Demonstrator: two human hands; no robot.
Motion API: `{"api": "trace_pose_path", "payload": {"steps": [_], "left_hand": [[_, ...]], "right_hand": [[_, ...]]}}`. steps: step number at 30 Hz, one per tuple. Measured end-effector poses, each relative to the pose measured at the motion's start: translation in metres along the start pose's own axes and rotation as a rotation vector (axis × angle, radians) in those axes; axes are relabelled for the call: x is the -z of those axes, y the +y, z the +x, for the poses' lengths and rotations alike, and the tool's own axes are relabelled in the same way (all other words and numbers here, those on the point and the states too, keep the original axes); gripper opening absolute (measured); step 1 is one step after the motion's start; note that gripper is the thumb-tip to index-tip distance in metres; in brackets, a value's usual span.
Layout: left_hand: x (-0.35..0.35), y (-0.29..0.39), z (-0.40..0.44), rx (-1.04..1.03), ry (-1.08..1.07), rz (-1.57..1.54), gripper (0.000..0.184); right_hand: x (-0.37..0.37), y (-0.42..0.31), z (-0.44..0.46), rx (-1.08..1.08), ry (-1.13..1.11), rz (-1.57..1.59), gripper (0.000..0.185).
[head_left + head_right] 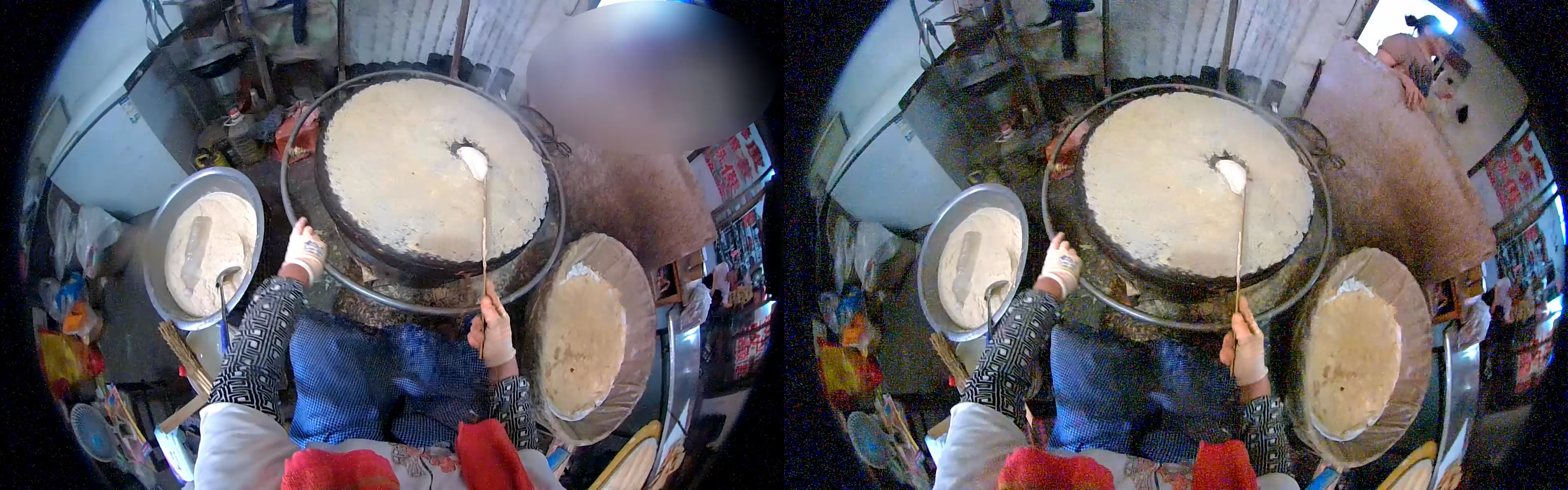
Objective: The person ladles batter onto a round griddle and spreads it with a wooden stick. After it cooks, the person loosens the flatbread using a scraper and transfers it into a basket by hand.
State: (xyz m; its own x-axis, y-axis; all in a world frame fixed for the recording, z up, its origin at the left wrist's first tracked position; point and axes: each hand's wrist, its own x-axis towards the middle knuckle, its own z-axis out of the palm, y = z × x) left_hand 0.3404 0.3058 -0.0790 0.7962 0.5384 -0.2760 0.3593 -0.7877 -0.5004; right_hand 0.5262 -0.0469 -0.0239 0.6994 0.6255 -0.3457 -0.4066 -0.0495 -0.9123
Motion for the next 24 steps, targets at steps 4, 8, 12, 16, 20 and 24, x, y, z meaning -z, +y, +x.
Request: {"api": "trace_pose_path", "payload": {"steps": [4, 8, 12, 16, 20, 24], "left_hand": [[0.058, 0.063, -0.037, -0.033, -0.182, -0.186, 0.025], [0.12, 0.143, -0.076, -0.07, 0.004, -0.373, 0.02], [0.143, 0.215, -0.126, -0.297, 0.331, -0.551, 0.042], [0.189, 0.112, -0.181, -0.567, 0.167, -1.082, 0.036], [0.142, 0.013, -0.206, 0.066, 0.545, -1.181, 0.025], [-0.019, -0.024, -0.222, 0.685, -0.128, -0.726, 0.059]], "right_hand": [[-0.005, -0.005, 0.012, -0.055, 0.017, 0.053, 0.049], [-0.01, -0.002, 0.03, -0.09, 0.009, 0.004, 0.049], [-0.019, -0.001, 0.043, -0.179, -0.018, -0.01, 0.045], [-0.018, 0.001, 0.056, -0.171, 0.016, 0.191, 0.036], [-0.039, 0.007, 0.059, -0.175, 0.068, 0.289, 0.037], [-0.057, 0.003, 0.064, -0.238, 0.039, 0.218, 0.04]]}}
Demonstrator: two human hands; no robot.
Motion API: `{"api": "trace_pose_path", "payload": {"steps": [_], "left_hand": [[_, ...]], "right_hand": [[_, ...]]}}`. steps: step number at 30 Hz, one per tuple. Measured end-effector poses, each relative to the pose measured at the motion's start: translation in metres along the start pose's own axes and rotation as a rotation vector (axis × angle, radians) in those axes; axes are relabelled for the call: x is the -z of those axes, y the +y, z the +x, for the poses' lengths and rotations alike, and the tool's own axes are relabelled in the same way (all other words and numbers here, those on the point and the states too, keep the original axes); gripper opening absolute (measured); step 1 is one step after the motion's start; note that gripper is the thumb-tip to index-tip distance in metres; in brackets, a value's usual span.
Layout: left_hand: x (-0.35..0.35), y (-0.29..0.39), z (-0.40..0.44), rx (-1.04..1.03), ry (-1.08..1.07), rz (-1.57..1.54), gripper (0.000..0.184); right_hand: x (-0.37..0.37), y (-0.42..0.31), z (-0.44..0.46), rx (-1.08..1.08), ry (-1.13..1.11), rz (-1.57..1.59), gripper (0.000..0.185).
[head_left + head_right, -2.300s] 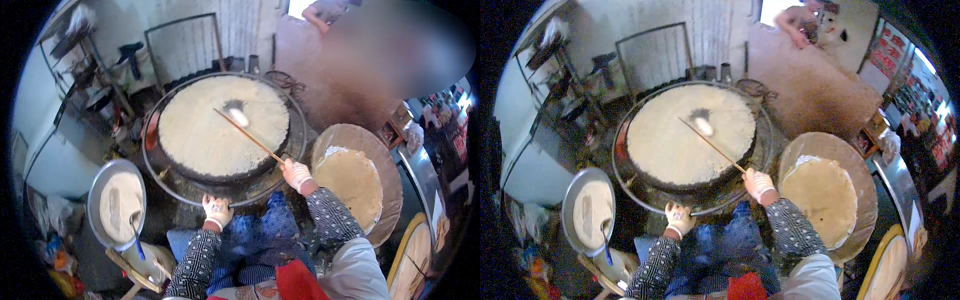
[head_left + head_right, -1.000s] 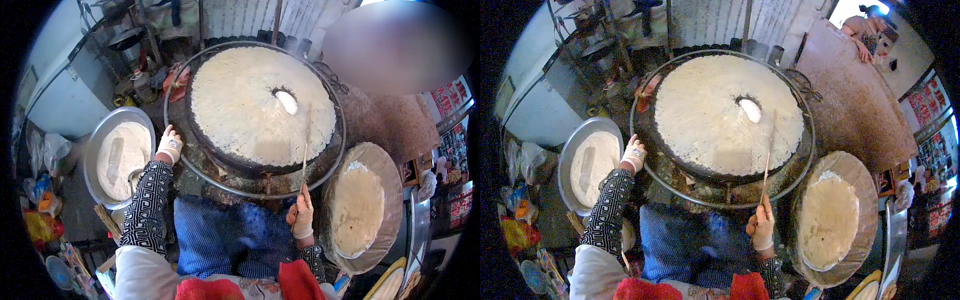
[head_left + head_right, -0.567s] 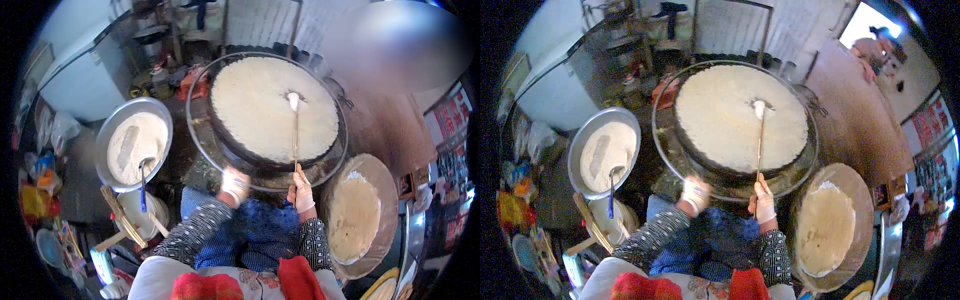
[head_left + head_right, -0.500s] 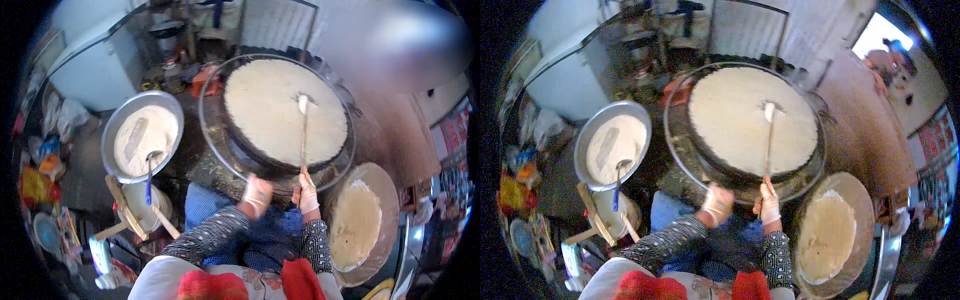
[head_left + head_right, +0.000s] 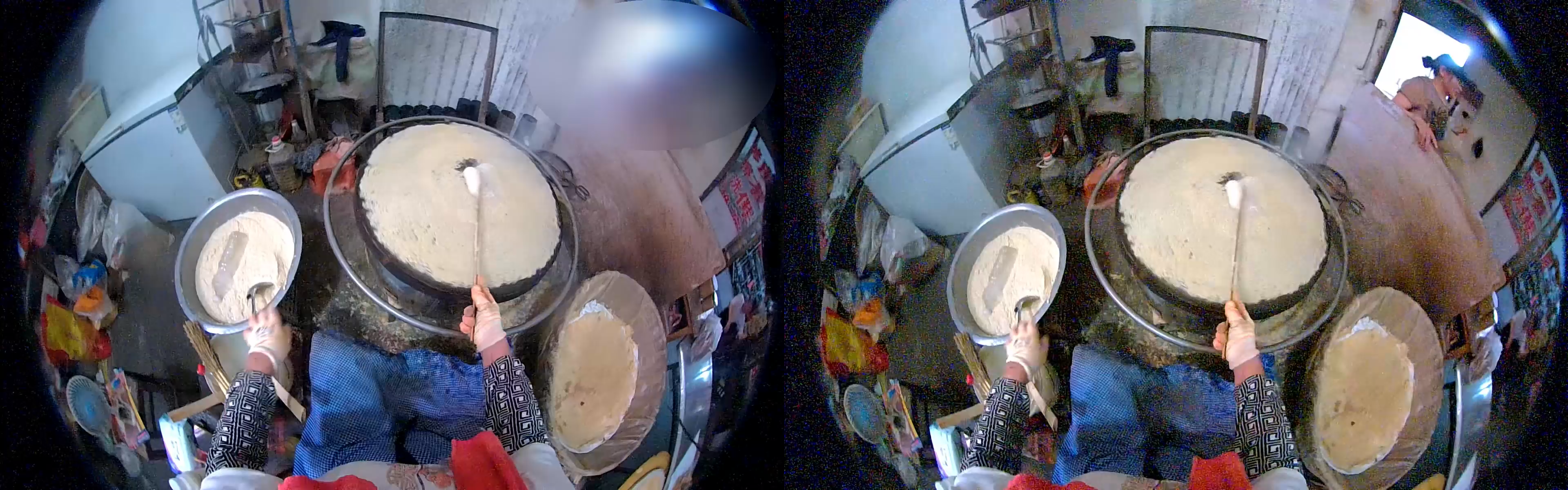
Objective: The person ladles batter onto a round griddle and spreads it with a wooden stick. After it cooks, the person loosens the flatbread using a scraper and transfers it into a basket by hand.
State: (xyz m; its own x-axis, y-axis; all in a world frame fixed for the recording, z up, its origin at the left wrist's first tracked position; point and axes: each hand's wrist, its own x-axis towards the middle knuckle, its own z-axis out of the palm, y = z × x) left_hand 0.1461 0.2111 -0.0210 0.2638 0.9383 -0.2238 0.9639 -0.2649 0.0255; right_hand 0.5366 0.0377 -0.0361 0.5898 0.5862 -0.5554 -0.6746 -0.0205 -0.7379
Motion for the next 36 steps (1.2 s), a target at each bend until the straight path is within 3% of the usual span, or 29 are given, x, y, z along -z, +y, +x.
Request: {"api": "trace_pose_path", "payload": {"steps": [1, 2, 4, 7, 8, 12, 15, 16, 17, 19, 22, 25, 26, 29, 30, 36], "left_hand": [[-0.013, -0.016, 0.01, 0.192, -0.231, 0.082, 0.066], [-0.041, -0.041, 0.018, 0.231, -0.278, 0.072, 0.066], [-0.1, -0.083, 0.029, 0.23, -0.237, 0.112, 0.058], [-0.094, -0.089, 0.02, 0.365, -0.227, -0.102, 0.054], [-0.097, -0.093, 0.016, 0.363, -0.185, -0.13, 0.053], [-0.116, -0.12, 0.013, 0.337, -0.11, -0.228, 0.059], [-0.133, -0.125, -0.017, 0.21, 0.166, -0.528, 0.067], [-0.135, -0.116, -0.028, 0.277, 0.169, -0.566, 0.069], [-0.132, -0.105, -0.041, 0.347, 0.17, -0.61, 0.071], [-0.167, -0.118, -0.046, 0.243, 0.336, -0.56, 0.071], [-0.134, -0.094, -0.071, 0.244, 0.393, -0.564, 0.066], [-0.131, -0.104, -0.061, 0.079, 0.654, -0.669, 0.064], [-0.12, -0.104, -0.055, -0.098, 0.856, -0.482, 0.064], [-0.032, -0.06, -0.079, 0.167, 0.285, -1.506, 0.064], [-0.013, -0.038, -0.08, 0.165, 0.317, -1.541, 0.063], [0.035, 0.042, -0.085, -0.09, -0.018, -1.903, 0.062]], "right_hand": [[-0.003, 0.0, 0.0, 0.001, -0.018, -0.037, 0.04], [-0.005, 0.003, -0.001, -0.001, -0.033, -0.075, 0.041], [-0.007, 0.013, 0.0, 0.008, -0.075, -0.134, 0.043], [-0.021, 0.015, -0.013, -0.024, -0.107, -0.027, 0.043], [-0.009, 0.022, -0.005, -0.082, -0.206, 0.149, 0.035], [-0.019, 0.051, -0.031, 0.076, -0.195, 0.3, 0.032], [-0.033, 0.065, -0.048, 0.107, -0.019, 0.296, 0.034], [-0.034, 0.069, -0.047, 0.139, -0.015, 0.218, 0.047], [-0.033, 0.077, -0.045, 0.191, -0.05, 0.157, 0.048], [-0.041, 0.075, -0.051, 0.111, -0.042, 0.158, 0.047], [-0.047, 0.072, -0.05, 0.08, -0.051, 0.067, 0.041], [-0.049, 0.072, -0.049, 0.099, -0.067, 0.021, 0.04], [-0.05, 0.071, -0.047, 0.101, -0.074, 0.015, 0.041], [-0.051, 0.073, -0.039, 0.132, -0.075, -0.021, 0.043], [-0.051, 0.073, -0.038, 0.146, -0.071, -0.034, 0.044], [-0.047, 0.048, -0.034, 0.068, -0.071, -0.104, 0.044]]}}
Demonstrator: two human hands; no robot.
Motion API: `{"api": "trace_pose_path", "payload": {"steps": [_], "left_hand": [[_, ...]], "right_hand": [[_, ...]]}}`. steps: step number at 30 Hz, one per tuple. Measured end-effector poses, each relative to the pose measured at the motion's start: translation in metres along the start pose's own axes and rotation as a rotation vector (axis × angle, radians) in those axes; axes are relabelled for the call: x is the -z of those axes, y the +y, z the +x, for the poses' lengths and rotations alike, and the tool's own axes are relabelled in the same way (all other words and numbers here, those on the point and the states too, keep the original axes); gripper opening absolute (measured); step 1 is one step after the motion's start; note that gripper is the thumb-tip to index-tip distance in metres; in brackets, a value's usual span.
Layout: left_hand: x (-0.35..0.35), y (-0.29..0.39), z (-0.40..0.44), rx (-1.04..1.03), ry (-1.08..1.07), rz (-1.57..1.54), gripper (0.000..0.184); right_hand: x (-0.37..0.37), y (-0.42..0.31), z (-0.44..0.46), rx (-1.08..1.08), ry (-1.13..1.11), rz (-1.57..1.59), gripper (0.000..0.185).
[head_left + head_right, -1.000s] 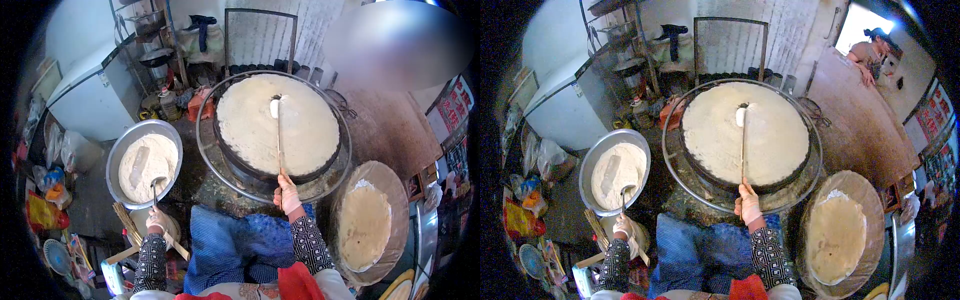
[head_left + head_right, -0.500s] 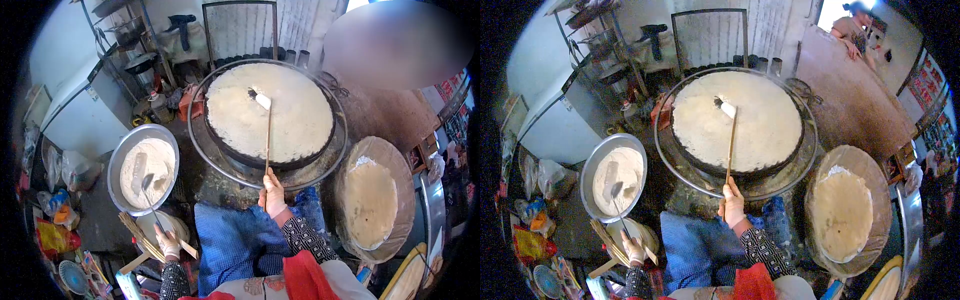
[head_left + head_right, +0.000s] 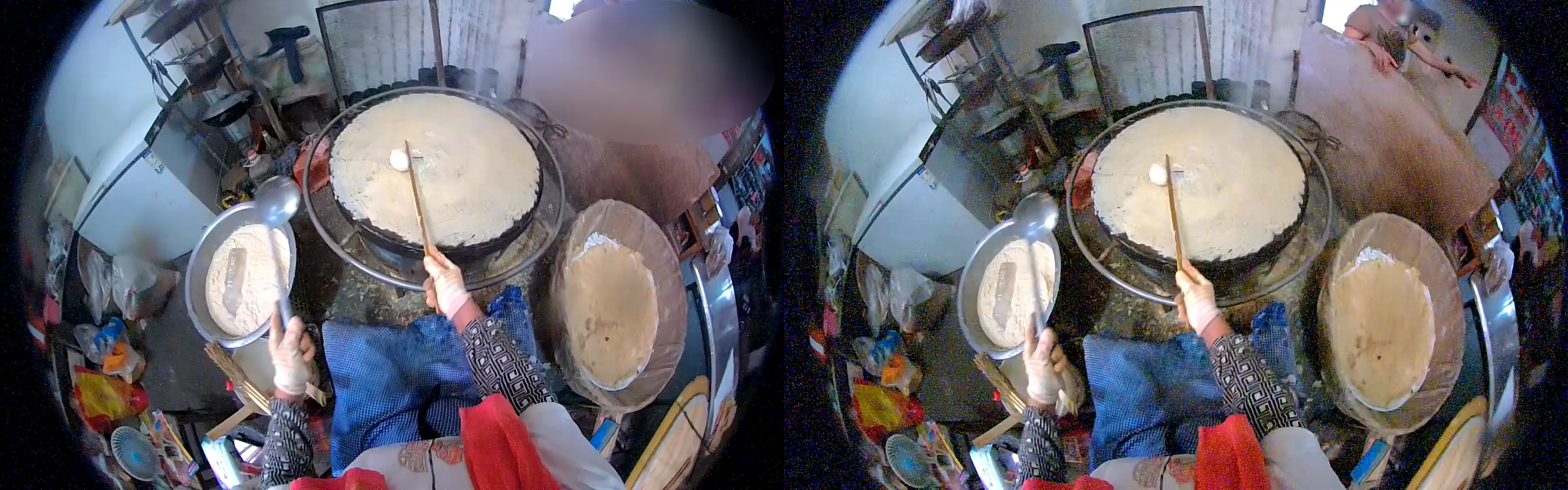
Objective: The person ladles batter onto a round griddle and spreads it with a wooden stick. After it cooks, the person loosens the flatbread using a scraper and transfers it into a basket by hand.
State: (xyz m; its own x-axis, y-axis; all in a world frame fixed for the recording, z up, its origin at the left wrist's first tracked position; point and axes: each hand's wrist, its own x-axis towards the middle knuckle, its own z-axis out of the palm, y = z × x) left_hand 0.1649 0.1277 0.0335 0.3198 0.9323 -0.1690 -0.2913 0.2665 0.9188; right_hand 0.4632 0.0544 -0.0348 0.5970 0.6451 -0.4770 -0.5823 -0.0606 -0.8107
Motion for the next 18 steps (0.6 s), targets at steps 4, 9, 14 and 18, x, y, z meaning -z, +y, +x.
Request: {"api": "trace_pose_path", "payload": {"steps": [4, 9, 14, 18], "left_hand": [[-0.051, -0.017, 0.019, 0.082, -0.339, -0.15, 0.066], [-0.13, -0.024, 0.037, 0.108, -0.359, 0.124, 0.065], [-0.165, -0.06, 0.082, 0.021, -0.366, 0.451, 0.066], [-0.176, -0.099, 0.1, -0.251, -0.367, 0.84, 0.065]], "right_hand": [[0.028, -0.011, -0.005, 0.022, -0.069, 0.202, 0.043], [0.048, 0.012, -0.078, 0.114, 0.041, 0.321, 0.047], [0.06, 0.048, -0.141, 0.016, -0.056, 0.461, 0.045], [0.054, 0.057, -0.143, -0.074, -0.075, 0.559, 0.048]]}}
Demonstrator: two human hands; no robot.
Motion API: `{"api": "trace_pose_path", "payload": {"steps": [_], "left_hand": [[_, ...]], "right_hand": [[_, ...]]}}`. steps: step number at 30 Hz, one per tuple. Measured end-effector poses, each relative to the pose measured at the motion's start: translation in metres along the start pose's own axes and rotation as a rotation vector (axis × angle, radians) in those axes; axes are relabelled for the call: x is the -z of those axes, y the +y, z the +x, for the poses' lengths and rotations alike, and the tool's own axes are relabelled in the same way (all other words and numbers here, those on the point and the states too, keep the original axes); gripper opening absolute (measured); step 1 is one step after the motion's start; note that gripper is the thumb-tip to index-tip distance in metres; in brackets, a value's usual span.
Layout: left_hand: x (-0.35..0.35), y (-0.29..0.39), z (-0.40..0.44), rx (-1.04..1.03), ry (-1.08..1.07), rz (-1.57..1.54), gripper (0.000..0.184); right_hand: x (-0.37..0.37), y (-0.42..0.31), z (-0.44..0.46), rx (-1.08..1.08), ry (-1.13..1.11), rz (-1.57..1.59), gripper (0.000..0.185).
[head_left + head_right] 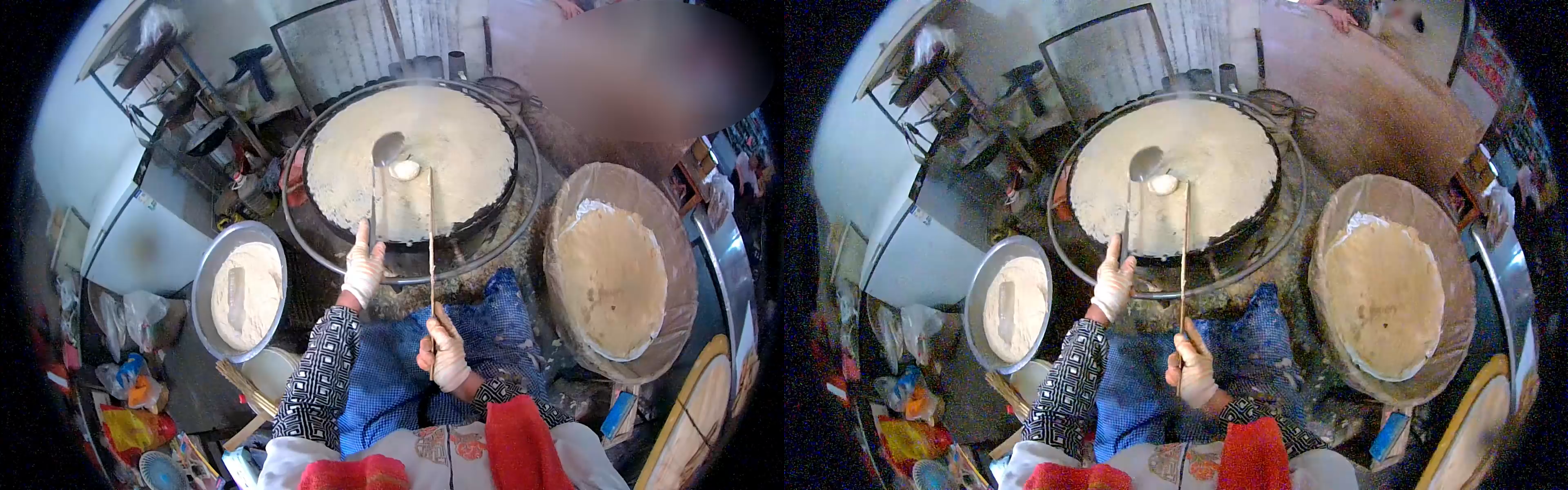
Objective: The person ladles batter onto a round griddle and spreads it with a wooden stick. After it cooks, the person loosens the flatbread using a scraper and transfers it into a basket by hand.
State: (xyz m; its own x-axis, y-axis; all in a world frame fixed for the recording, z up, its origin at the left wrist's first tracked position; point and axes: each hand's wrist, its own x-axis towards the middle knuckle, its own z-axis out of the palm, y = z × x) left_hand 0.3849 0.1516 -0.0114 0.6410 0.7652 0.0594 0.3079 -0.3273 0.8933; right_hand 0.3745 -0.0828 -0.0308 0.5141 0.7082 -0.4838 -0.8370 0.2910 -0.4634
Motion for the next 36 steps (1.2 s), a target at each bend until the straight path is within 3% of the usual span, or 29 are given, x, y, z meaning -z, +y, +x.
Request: {"api": "trace_pose_path", "payload": {"steps": [1, 2, 4, 7, 8, 11, 12, 15, 17, 20, 24, 27, 29, 31, 32, 34, 35, 36], "left_hand": [[-0.007, 0.0, -0.003, 0.083, -0.039, 0.031, 0.065], [-0.019, -0.019, -0.001, 0.012, -0.025, 0.009, 0.066], [-0.025, 0.025, -0.018, 0.261, -0.121, -0.284, 0.067], [-0.04, 0.036, -0.018, 0.347, -0.194, -0.531, 0.072], [-0.04, 0.061, -0.024, 0.454, -0.16, -0.674, 0.058], [-0.036, 0.065, -0.005, 0.443, -0.261, -0.782, 0.035], [-0.027, 0.073, -0.002, 0.423, -0.314, -0.91, 0.016], [0.009, 0.071, 0.006, 0.413, -0.315, -1.252, 0.009], [0.036, 0.066, 0.007, 0.446, -0.385, -1.452, 0.011], [0.066, 0.065, -0.011, 0.456, -0.272, -1.459, 0.012], [0.104, 0.055, -0.037, 0.389, -0.15, -1.358, 0.01], [0.134, 0.042, -0.057, 0.374, -0.043, -1.333, 0.01], [0.153, 0.031, -0.067, 0.408, 0.012, -1.282, 0.01], [0.167, 0.017, -0.077, 0.445, 0.097, -1.216, 0.009], [0.177, 0.002, -0.082, 0.474, 0.076, -1.223, 0.008], [0.196, -0.035, -0.09, 0.533, 0.097, -1.204, 0.008], [0.205, -0.055, -0.096, 0.569, 0.109, -1.194, 0.007], [0.213, -0.076, -0.099, 0.608, 0.159, -1.176, 0.005]], "right_hand": [[-0.002, 0.003, 0.004, 0.001, 0.005, -0.012, 0.048], [-0.004, 0.005, 0.008, 0.001, 0.01, -0.023, 0.048], [-0.011, 0.005, 0.023, -0.003, -0.06, -0.005, 0.048], [-0.029, -0.005, 0.051, -0.062, -0.105, 0.012, 0.044], [-0.029, -0.002, 0.067, -0.067, -0.065, -0.018, 0.043], [-0.035, -0.029, 0.072, -0.059, -0.124, -0.134, 0.039], [-0.032, -0.037, 0.07, -0.005, -0.123, -0.243, 0.042], [-0.033, -0.073, 0.037, 0.069, -0.041, -0.497, 0.049], [-0.005, -0.085, 0.036, 0.286, 0.07, -0.537, 0.048], [0.038, -0.107, 0.039, 0.256, 0.12, -0.482, 0.045], [0.037, -0.12, 0.037, 0.132, 0.084, -0.546, 0.042], [0.041, -0.146, 0.052, 0.029, -0.001, -0.319, 0.04], [0.038, -0.165, 0.063, 0.052, -0.031, -0.341, 0.04], [0.053, -0.189, 0.092, 0.098, 0.039, -0.707, 0.042], [0.092, -0.197, 0.131, 0.599, -0.045, -1.103, 0.042], [0.089, -0.223, 0.141, 0.899, 0.088, -1.837, 0.041], [0.05, -0.248, 0.119, 0.616, 0.335, -2.169, 0.041], [0.047, -0.265, 0.13, 0.593, 0.401, -2.183, 0.041]]}}
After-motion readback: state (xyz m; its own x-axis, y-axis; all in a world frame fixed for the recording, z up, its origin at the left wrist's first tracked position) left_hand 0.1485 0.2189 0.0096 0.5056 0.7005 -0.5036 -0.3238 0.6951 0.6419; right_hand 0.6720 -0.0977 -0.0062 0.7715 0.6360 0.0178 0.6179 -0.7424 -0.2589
